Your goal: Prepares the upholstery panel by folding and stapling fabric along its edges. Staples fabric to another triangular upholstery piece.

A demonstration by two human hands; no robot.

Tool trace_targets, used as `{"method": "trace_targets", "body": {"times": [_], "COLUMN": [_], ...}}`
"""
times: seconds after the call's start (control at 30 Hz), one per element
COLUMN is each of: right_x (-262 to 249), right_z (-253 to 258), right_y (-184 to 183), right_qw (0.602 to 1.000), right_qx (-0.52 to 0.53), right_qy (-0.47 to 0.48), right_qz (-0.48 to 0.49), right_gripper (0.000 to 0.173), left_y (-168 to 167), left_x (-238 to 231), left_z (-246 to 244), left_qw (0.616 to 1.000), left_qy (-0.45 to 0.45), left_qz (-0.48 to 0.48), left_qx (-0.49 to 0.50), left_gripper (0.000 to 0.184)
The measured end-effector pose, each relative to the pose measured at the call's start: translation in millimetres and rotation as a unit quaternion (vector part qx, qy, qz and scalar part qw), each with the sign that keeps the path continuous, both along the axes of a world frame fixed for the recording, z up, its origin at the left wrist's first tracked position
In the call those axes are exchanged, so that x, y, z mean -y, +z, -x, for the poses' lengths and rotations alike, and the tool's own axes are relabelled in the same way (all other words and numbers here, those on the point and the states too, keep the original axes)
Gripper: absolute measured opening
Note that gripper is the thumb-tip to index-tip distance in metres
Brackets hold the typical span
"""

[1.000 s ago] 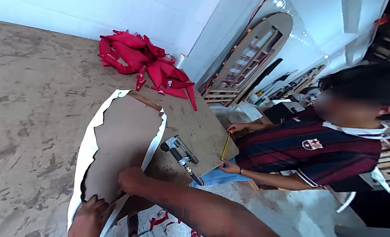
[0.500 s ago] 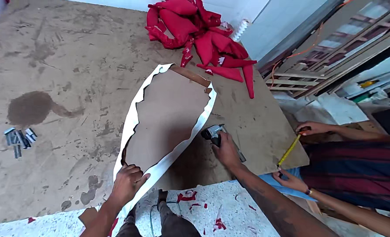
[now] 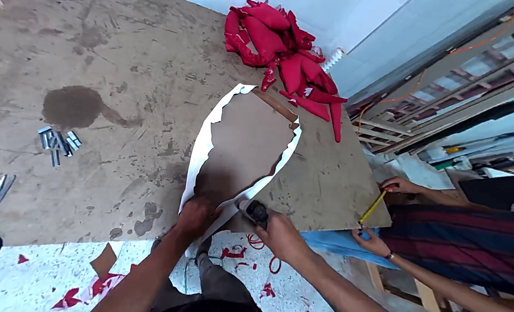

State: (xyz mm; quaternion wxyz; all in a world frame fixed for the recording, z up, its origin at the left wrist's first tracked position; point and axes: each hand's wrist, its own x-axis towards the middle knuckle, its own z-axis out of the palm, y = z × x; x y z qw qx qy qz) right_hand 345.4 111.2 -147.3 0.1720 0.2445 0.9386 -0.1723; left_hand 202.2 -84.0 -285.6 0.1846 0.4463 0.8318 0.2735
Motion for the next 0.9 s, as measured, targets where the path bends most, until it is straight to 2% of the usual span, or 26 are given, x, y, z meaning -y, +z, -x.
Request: {"method": "trace_targets", "body": {"times": [0.07, 0.17, 0.47, 0.6, 0.7, 0.8, 0.87, 0.9], "right_x": [3.4, 7.1, 58.9, 62.8, 35.7, -13.7, -51.7, -66.8], "right_z": [3.6, -0.1, -13.1, -20.2, -18.0, 9.5, 40.4, 54.7], "right_y": [-4.2, -7.4, -8.7, -10.5, 2.0, 10.9, 3.7, -4.7], "right_qw": [1.000, 0.999, 0.999, 0.997, 0.998, 0.997, 0.993, 0.990], "right_qx": [0.022, 0.022, 0.027, 0.015, -0.017, -0.068, -0.095, -0.113], "right_qy": [0.008, -0.005, 0.006, 0.016, 0.006, 0.018, 0.031, 0.039], "right_qz": [-0.018, -0.023, 0.037, 0.073, 0.057, -0.015, -0.060, -0.073], "right_gripper": [0.037, 0.030, 0.036, 0.035, 0.035, 0.036, 0.050, 0.056], "left_y": [2.8, 1.7, -9.4, -11.6, 11.1, 58.9, 74.4, 69.6], "left_x": [0.4, -1.5, 0.4, -0.8, 3.4, 37.7, 60.9, 67.4], "left_z": [0.6, -0.7, 0.7, -1.9, 3.1, -22.7, -60.1, -81.0], "left_qw": [0.999, 0.999, 1.000, 1.000, 1.000, 0.994, 0.985, 0.982], "left_qy": [-0.009, -0.010, -0.013, -0.014, -0.003, 0.084, 0.143, 0.161], "left_qz": [0.026, 0.043, 0.003, 0.010, -0.009, -0.068, -0.073, -0.056], "left_qx": [0.022, 0.029, -0.011, -0.027, 0.014, 0.004, -0.060, -0.085], "left_gripper": [0.061, 0.060, 0.055, 0.056, 0.053, 0.035, 0.042, 0.051]}}
